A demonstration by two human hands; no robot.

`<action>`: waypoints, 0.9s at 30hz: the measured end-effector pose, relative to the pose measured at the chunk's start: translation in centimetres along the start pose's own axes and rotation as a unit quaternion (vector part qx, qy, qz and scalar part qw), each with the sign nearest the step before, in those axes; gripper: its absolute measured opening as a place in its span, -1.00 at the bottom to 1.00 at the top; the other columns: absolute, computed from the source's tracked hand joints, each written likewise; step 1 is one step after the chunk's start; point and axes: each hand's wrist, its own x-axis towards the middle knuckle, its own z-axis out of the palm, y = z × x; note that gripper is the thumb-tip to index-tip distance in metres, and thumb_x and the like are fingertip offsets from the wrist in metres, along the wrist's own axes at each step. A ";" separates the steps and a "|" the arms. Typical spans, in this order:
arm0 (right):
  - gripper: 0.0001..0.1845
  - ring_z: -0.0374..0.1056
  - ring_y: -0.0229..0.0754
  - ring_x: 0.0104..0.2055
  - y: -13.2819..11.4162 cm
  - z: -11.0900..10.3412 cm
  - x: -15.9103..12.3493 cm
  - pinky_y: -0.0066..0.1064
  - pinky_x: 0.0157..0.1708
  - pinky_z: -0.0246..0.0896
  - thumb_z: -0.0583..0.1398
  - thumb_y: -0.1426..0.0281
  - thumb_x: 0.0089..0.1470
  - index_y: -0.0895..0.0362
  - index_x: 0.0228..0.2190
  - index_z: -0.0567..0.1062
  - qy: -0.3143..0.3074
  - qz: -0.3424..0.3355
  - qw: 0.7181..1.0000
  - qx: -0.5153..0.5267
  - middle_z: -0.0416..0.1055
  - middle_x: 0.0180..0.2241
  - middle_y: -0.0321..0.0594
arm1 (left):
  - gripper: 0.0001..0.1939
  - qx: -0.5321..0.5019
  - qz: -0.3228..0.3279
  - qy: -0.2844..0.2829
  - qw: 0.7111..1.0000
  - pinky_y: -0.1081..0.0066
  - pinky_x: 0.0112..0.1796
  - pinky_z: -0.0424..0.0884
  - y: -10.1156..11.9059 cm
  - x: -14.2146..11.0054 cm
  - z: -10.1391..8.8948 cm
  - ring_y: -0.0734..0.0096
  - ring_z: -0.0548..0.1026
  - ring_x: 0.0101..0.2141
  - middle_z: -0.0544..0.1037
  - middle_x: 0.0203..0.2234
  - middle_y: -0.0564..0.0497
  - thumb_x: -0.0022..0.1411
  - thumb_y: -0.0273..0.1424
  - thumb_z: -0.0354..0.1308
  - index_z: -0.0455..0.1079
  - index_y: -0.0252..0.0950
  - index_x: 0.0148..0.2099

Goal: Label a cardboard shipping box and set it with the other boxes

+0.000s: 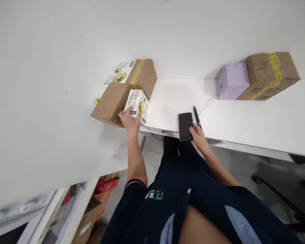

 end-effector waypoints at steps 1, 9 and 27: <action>-0.31 0.42 0.05 0.13 -0.3 0.0 -0.2 -0.03 0.17 0.35 0.15 -0.01 0.14 0.11 0.18 0.41 0.000 -0.001 1.000 -0.019 0.51 0.07 0.00 | -0.39 -0.028 -0.006 0.005 1.000 0.13 0.24 0.29 -0.1 -0.4 -0.2 0.04 0.38 0.17 0.29 0.15 -0.27 0.10 -0.35 0.37 0.44 -0.28 0.22; -0.22 0.26 0.12 0.26 -1.0 -0.9 -1.0 0.18 0.31 0.13 0.22 0.11 0.12 0.12 0.29 0.27 -0.020 -0.083 0.987 -0.139 0.34 0.18 0.11 | -0.50 -0.361 -0.163 -0.047 0.917 0.29 -0.16 0.52 -1.0 -3.1 -0.6 0.26 0.56 -0.19 0.57 -0.17 -0.12 0.10 -0.09 0.33 0.50 -0.28 0.00; -0.37 0.47 -0.14 -0.11 -0.1 -1.0 -3.4 -0.14 -0.01 0.43 0.25 0.14 0.02 0.07 0.11 0.37 0.074 0.011 0.997 0.012 0.33 0.18 0.01 | -0.25 -0.353 -0.212 -0.106 0.905 0.33 0.07 0.48 -2.3 -4.9 4.3 0.16 0.44 0.21 0.33 0.31 -0.29 0.25 0.00 0.28 0.25 -0.22 0.36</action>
